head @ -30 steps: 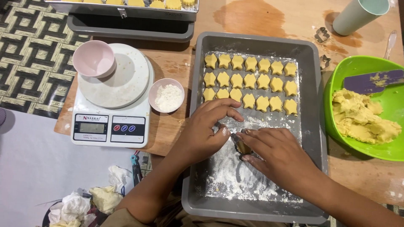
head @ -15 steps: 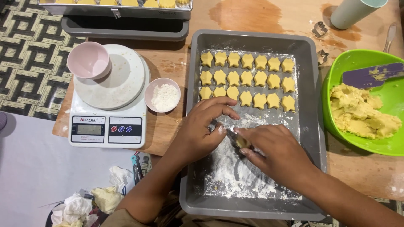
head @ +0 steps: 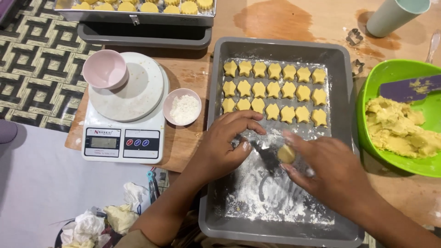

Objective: The person is manually shaping cookie dough into small rounds and using a mold to create fish-shaped cookies, then arranging them on a baking tray.

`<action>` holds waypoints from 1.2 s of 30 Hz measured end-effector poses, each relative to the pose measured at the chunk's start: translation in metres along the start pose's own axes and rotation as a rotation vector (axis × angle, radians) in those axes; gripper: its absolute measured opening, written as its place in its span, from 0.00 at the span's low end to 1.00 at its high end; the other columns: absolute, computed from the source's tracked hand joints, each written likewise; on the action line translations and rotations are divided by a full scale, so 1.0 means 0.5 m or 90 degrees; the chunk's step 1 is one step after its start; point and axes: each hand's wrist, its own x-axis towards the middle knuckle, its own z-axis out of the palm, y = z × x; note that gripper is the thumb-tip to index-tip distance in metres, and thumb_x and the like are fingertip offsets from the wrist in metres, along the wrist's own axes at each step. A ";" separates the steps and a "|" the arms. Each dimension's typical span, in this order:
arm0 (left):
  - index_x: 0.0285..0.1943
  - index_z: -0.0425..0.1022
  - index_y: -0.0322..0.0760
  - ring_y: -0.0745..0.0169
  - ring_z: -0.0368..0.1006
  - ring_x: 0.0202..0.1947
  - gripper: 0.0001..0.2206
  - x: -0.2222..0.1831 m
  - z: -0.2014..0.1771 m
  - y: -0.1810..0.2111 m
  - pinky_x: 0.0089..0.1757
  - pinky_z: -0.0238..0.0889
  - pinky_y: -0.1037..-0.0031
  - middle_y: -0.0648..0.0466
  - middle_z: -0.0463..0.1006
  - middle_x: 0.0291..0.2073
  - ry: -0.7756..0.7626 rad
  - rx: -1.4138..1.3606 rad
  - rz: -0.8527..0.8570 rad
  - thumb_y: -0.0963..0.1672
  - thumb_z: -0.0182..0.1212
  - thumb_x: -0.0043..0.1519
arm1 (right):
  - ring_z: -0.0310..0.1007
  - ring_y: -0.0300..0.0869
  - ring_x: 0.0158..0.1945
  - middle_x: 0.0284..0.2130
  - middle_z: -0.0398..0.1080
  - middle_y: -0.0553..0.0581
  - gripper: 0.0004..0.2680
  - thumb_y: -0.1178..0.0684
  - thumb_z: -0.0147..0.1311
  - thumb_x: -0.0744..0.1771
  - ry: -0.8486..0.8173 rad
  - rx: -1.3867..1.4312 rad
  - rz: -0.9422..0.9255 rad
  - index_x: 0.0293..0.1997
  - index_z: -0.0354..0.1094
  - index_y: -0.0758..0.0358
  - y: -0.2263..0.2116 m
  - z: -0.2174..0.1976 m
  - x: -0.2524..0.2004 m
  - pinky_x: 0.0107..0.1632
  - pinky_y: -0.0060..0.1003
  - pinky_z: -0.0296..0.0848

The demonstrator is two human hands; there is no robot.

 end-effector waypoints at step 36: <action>0.62 0.73 0.38 0.54 0.74 0.58 0.33 -0.018 0.005 0.001 0.60 0.60 0.61 0.52 0.80 0.56 -0.056 0.126 0.155 0.44 0.78 0.44 | 0.79 0.37 0.36 0.40 0.78 0.57 0.35 0.51 0.73 0.54 0.073 0.362 0.018 0.67 0.59 0.64 -0.053 0.034 0.021 0.40 0.30 0.79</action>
